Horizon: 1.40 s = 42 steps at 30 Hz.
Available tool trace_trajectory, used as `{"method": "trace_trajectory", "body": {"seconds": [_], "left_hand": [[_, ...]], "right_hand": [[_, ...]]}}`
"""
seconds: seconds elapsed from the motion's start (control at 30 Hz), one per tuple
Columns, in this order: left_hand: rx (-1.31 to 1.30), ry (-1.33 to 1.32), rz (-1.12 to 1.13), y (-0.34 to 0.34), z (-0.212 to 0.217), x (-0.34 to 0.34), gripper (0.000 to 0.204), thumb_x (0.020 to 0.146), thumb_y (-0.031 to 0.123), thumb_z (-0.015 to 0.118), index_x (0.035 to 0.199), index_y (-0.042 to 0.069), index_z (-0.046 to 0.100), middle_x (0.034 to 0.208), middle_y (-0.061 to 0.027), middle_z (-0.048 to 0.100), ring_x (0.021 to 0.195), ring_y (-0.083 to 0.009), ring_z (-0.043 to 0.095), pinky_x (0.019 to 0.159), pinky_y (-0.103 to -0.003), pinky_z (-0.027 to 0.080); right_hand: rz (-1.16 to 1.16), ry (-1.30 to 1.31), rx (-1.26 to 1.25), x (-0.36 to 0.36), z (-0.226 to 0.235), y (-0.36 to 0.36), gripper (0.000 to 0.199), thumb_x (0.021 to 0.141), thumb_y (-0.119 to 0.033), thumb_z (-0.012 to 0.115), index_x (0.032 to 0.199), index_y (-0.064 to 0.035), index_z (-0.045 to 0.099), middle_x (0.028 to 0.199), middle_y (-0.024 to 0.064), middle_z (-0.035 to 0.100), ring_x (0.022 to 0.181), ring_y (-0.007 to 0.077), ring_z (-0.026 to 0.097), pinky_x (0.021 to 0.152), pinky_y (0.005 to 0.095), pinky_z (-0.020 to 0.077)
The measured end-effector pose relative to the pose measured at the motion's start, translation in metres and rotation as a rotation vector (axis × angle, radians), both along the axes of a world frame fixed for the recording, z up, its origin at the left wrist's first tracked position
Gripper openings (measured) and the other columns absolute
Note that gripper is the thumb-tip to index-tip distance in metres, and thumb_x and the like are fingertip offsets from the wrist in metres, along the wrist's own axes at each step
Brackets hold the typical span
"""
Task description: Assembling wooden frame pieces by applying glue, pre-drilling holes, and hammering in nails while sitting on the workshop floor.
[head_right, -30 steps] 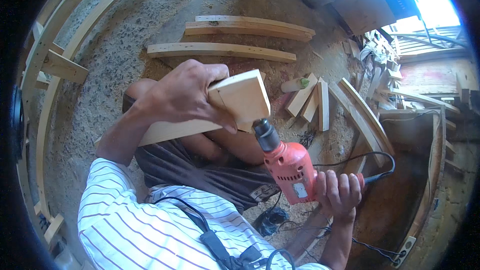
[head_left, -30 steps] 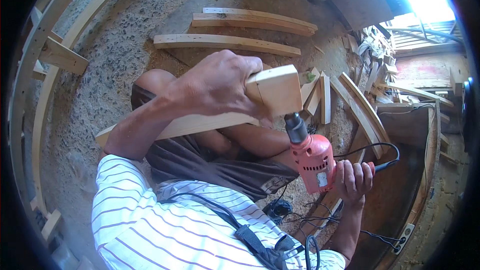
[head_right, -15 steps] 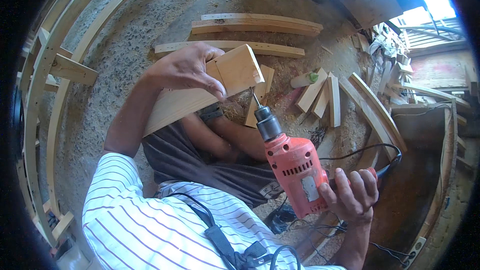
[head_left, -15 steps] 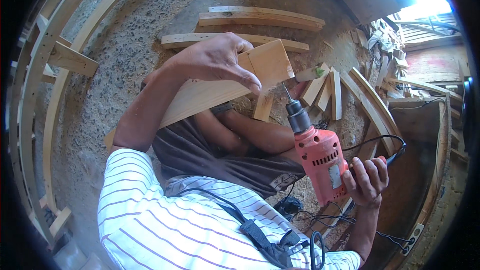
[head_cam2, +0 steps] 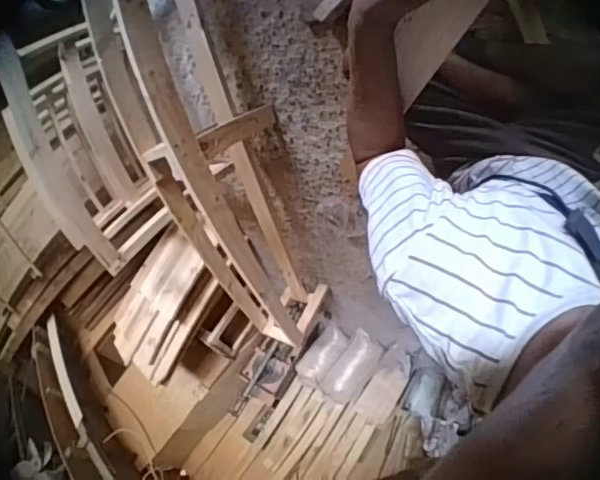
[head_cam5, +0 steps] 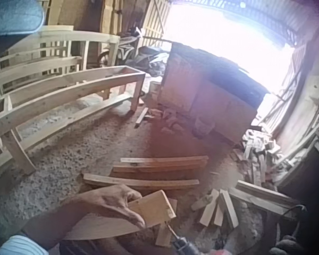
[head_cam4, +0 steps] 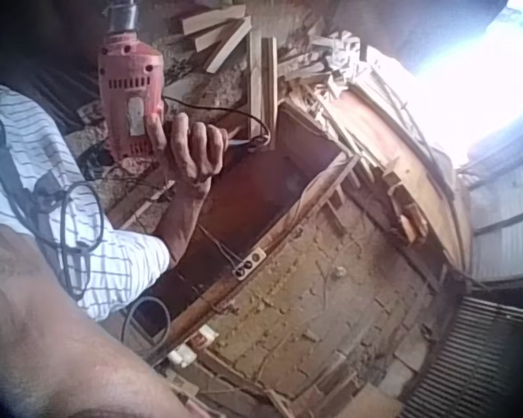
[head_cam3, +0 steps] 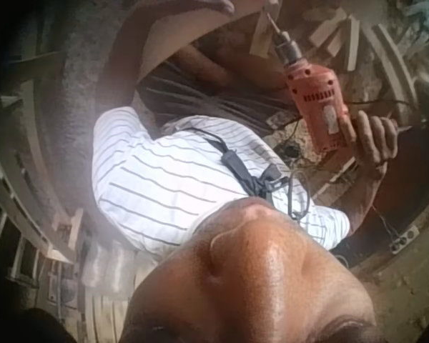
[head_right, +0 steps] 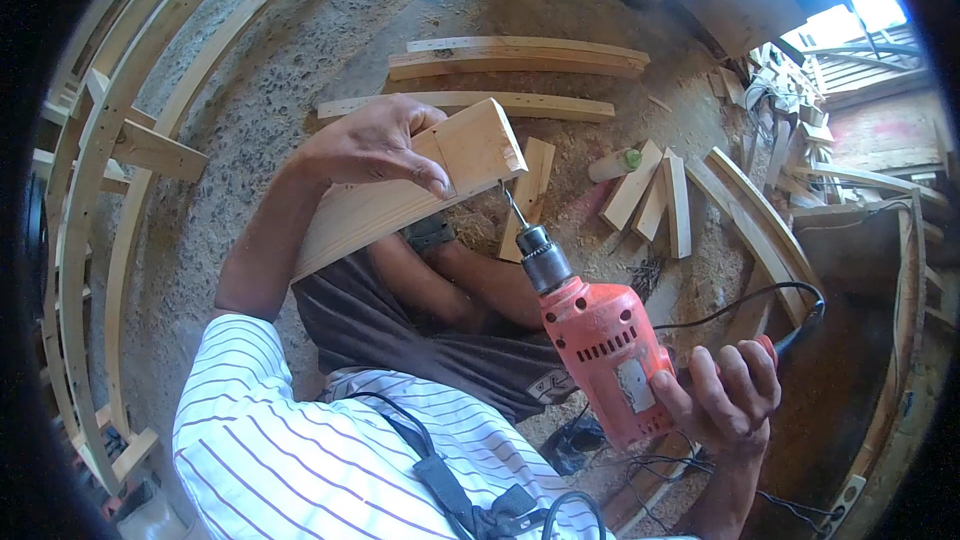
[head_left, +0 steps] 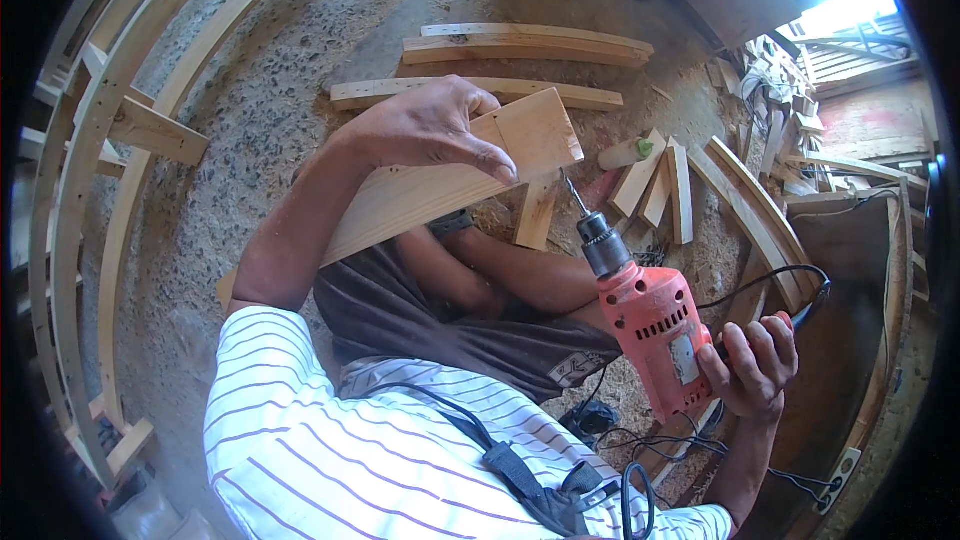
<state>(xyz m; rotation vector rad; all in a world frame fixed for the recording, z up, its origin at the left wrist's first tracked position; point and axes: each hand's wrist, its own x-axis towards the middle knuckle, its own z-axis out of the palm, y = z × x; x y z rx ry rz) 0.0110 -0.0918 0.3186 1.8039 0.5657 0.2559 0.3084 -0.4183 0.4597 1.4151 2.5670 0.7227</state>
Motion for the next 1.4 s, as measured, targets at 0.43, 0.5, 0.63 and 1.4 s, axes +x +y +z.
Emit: {"method": "trace_trajectory", "body": {"seconds": [0.43,0.5,0.63,1.4], "left_hand": [[0.188,-0.096,0.319,0.008,-0.021,-0.015,0.055,0.072,0.042,0.088,0.100,-0.002,0.070,0.089,-0.0046,0.069,0.080,-0.0098,0.062,0.071,-0.026,0.050],[0.076,-0.087,0.308,0.029,-0.021,-0.040,0.057,0.075,0.046,0.085,0.102,-0.002,0.070,0.089,-0.0047,0.069,0.079,-0.0098,0.063,0.068,-0.026,0.051],[-0.099,-0.056,0.194,0.046,-0.038,-0.059,0.065,0.081,0.055,0.079,0.109,-0.003,0.068,0.090,-0.0040,0.069,0.076,-0.0101,0.063,0.063,-0.026,0.052],[-0.212,-0.126,0.213,0.030,-0.038,-0.058,0.082,0.066,0.054,0.090,0.115,-0.007,0.066,0.096,-0.0089,0.071,0.085,-0.0142,0.066,0.075,-0.026,0.052]], "right_hand": [[0.026,0.037,-0.065,0.016,0.011,-0.011,0.027,0.086,-0.013,0.069,0.111,-0.0225,0.064,0.102,0.0083,0.067,0.082,0.0267,0.062,0.079,0.0486,0.0519],[0.036,0.119,0.019,0.024,0.011,-0.017,0.022,0.086,-0.009,0.069,0.106,-0.0145,0.062,0.102,0.0106,0.068,0.080,0.0280,0.063,0.077,0.0498,0.0524],[-0.046,0.351,0.054,0.035,-0.014,-0.024,0.033,0.095,-0.015,0.059,0.125,-0.0007,0.057,0.102,0.0176,0.070,0.076,0.0297,0.066,0.071,0.0479,0.0531],[-0.320,0.920,-0.025,-0.011,-0.104,0.013,0.034,0.088,-0.001,0.070,0.120,0.0108,0.066,0.097,0.0184,0.072,0.084,0.0239,0.070,0.075,0.0329,0.0566]]}}
